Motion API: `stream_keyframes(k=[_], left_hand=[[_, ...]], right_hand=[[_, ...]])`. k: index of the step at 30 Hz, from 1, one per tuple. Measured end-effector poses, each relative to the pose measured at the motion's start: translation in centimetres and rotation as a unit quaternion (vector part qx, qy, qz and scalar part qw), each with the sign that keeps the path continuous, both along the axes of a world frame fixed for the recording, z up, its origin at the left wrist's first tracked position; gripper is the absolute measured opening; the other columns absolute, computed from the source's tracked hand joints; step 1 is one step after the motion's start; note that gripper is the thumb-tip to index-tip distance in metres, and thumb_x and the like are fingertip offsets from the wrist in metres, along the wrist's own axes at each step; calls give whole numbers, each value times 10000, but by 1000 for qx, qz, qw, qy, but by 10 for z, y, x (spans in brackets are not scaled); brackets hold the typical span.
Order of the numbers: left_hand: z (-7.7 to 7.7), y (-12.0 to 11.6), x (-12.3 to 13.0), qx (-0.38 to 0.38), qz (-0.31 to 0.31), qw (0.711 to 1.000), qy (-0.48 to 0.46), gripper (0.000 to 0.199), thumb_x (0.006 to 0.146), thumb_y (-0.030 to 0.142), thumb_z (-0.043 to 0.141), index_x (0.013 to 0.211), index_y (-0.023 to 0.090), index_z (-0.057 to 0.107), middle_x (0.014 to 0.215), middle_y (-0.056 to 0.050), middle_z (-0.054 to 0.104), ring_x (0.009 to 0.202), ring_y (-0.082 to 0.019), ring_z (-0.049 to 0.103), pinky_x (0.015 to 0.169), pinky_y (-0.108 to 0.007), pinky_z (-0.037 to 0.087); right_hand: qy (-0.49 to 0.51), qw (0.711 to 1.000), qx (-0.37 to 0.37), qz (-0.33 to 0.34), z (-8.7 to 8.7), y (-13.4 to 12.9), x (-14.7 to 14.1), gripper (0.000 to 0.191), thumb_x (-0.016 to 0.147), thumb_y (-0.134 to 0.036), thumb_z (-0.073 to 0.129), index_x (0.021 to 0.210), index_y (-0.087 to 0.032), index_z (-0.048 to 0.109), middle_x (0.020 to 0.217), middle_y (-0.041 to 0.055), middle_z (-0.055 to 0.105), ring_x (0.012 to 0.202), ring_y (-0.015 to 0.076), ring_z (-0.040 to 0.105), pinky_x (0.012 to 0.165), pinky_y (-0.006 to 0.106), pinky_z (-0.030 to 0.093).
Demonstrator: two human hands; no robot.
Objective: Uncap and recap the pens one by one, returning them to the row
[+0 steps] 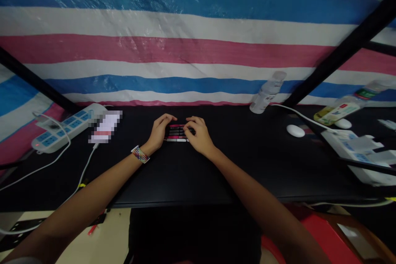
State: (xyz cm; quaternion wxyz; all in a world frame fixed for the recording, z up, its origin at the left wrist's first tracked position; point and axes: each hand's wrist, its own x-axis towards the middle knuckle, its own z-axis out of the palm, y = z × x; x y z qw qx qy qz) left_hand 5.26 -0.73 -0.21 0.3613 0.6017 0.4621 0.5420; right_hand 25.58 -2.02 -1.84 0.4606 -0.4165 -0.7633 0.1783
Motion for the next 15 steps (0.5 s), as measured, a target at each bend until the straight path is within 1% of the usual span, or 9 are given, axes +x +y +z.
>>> stream_keyframes(k=[3, 6, 10, 15], left_hand=[[0, 1, -1, -3, -1, 1000, 3, 273, 1037, 338, 554, 870, 224, 737, 952, -52, 772, 1006, -257, 703, 975, -387, 549], [0, 1, -2, 6, -12, 1000, 15, 281, 1049, 368, 553, 893, 222, 736, 965, -56, 768, 1005, -255, 703, 978, -385, 545], [0, 0, -3, 15, -33, 999, 37, 275, 1065, 381, 557, 927, 223, 735, 991, -59, 760, 1009, -253, 704, 991, -388, 542], [0, -1, -2, 31, -47, 997, 61, 260, 1071, 351, 555, 931, 230, 738, 980, -62, 750, 1011, -261, 683, 997, -410, 540]], right_hand=[[-36, 996, 45, 70, 7, -9, 0, 181, 982, -179, 673, 843, -262, 754, 1239, 96, 779, 1359, 352, 625, 1134, 624, 529], [-85, 985, 92, 118, 15, -17, -2, 173, 969, -168, 679, 840, -255, 755, 1228, 109, 783, 1399, 373, 614, 1150, 645, 520], [-117, 977, 109, 142, 23, -22, -1, 123, 954, -188, 707, 883, -271, 763, 1247, 107, 777, 1389, 373, 634, 1157, 660, 514], [-158, 966, 124, 162, 23, -19, 3, 27, 917, -246, 776, 925, -271, 775, 1295, 119, 755, 1406, 397, 610, 1190, 698, 474]])
